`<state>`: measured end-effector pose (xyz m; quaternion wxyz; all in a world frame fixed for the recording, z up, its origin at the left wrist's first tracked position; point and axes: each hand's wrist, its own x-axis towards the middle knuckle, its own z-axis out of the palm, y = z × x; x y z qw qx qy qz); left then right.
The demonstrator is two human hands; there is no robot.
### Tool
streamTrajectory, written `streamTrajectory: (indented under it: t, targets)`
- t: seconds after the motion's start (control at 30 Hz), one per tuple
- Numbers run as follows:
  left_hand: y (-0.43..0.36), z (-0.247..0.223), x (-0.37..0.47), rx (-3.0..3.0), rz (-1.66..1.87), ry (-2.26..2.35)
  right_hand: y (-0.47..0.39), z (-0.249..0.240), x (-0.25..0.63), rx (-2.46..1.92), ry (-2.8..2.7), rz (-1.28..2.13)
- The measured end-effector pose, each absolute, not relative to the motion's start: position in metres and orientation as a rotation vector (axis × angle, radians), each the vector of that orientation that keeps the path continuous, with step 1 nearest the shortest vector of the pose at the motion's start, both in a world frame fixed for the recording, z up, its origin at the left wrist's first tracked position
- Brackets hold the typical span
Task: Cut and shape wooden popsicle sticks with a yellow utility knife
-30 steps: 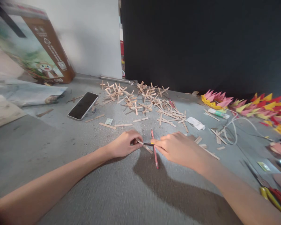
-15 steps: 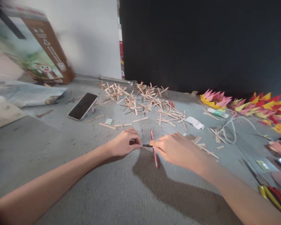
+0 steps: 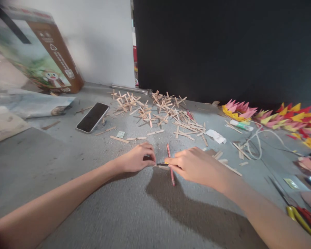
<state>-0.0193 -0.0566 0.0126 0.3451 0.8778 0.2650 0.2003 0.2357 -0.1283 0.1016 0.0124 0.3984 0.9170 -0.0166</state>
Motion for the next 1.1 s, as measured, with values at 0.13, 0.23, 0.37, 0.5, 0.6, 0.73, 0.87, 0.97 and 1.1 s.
streamTrajectory:
  t: [0.13, 0.23, 0.37, 0.5, 0.6, 0.73, 0.87, 0.97, 1.1]
  targets:
    - [-0.0564, 0.0107, -0.0189, 2.284, 0.539, 0.677, -0.1279, 0.1006, 0.2356, 1.237, 2.789, -0.065]
    - [-0.0566, 0.0111, -0.0185, 2.290, 0.544, 0.680, -0.1271, 0.0999, 0.2352, 1.241, 2.789, -0.060]
    - [-0.0568, 0.0112, -0.0181, 2.288, 0.540, 0.689, -0.1267, 0.0984, 0.2356, 1.248, 2.811, -0.072]
    - [-0.0570, 0.0112, -0.0181, 2.289, 0.543, 0.688, -0.1274, 0.0975, 0.2367, 1.252, 2.831, -0.101]
    - [-0.0576, 0.0119, -0.0182, 2.285, 0.537, 0.688, -0.1274, 0.0973, 0.2376, 1.258, 2.860, -0.124]
    - [-0.0582, 0.0125, -0.0185, 2.280, 0.533, 0.685, -0.1262, 0.0985, 0.2379, 1.259, 2.855, -0.146]
    - [-0.0583, 0.0127, -0.0187, 2.289, 0.533, 0.693, -0.1257, 0.1008, 0.2366, 1.252, 2.806, -0.125]
    - [-0.0585, 0.0128, -0.0187, 2.291, 0.538, 0.696, -0.1262, 0.1020, 0.2353, 1.245, 2.803, -0.115]
    - [-0.0587, 0.0124, -0.0188, 2.282, 0.542, 0.694, -0.1265, 0.1020, 0.2346, 1.250, 2.810, -0.112]
